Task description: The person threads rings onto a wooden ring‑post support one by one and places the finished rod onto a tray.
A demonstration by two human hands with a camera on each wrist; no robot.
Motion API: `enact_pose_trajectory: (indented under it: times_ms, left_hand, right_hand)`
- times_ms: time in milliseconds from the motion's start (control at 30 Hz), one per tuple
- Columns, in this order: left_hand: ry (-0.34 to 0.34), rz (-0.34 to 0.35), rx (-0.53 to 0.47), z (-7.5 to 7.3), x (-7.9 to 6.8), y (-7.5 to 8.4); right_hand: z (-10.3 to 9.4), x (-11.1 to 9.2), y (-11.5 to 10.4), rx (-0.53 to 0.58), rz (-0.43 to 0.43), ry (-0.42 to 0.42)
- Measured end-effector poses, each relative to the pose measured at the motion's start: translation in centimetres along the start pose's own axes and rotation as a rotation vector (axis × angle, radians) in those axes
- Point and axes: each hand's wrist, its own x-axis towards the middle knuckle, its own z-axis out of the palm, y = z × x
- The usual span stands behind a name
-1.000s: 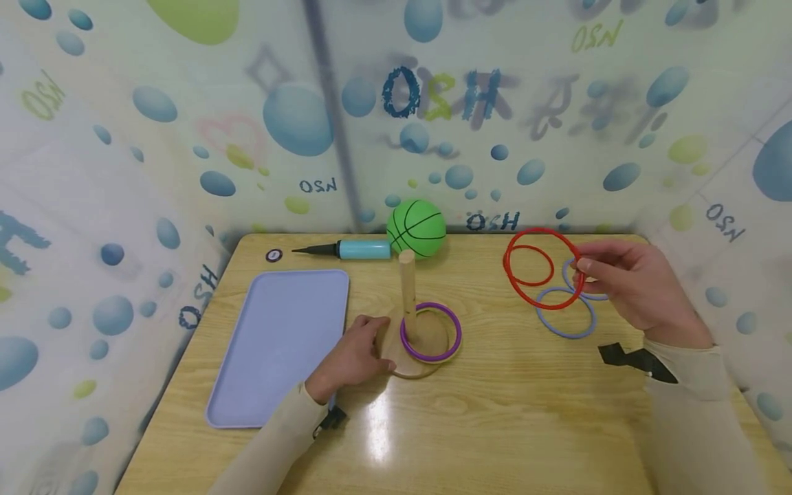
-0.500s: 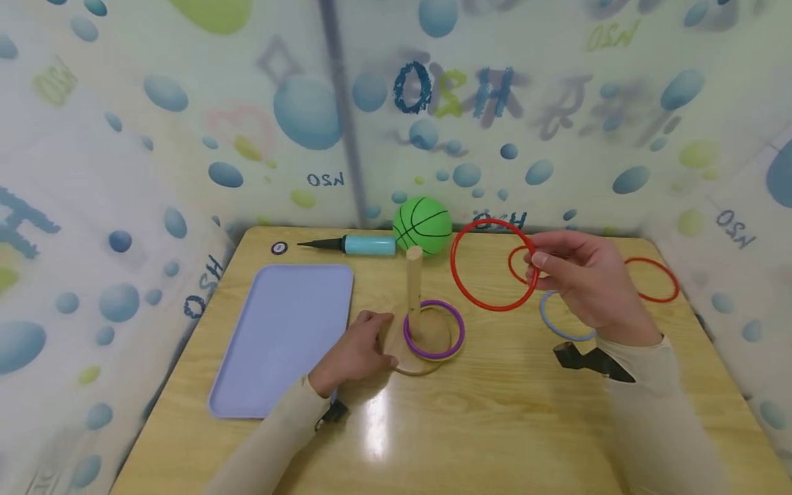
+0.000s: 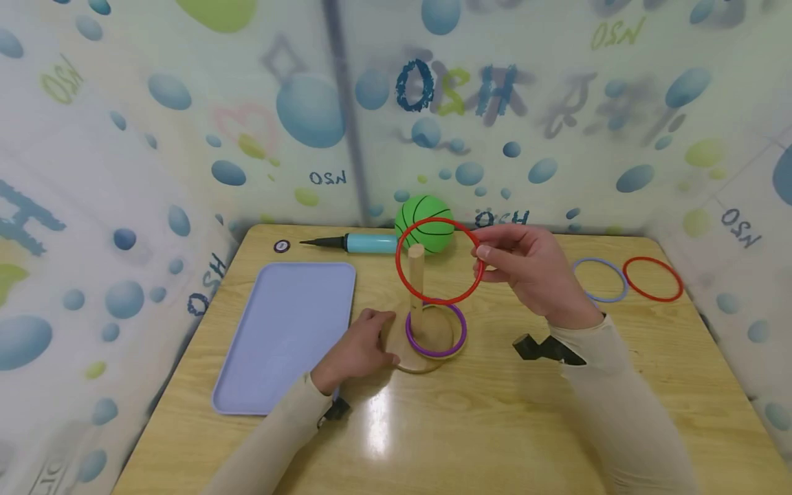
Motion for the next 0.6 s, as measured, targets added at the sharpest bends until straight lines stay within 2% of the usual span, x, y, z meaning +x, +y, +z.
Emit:
enact_pose_trajectory:
  times_ms: [167, 433, 600]
  left_hand:
    - [-0.003, 0.005, -0.002, 0.0, 0.0, 0.0]
    - [0.002, 0.008, 0.005, -0.1, -0.1, 0.1]
    - [-0.001, -0.005, 0.0, -0.1, -0.1, 0.1]
  right_hand:
    - [0.4, 0.6, 1.6, -0.004, 0.05, 0.013]
    - [0.0, 0.5, 3.9, -0.033, 0.146, 0.046]
    - [-0.5, 0.2, 5.1, -0.093, 0.206, 0.075]
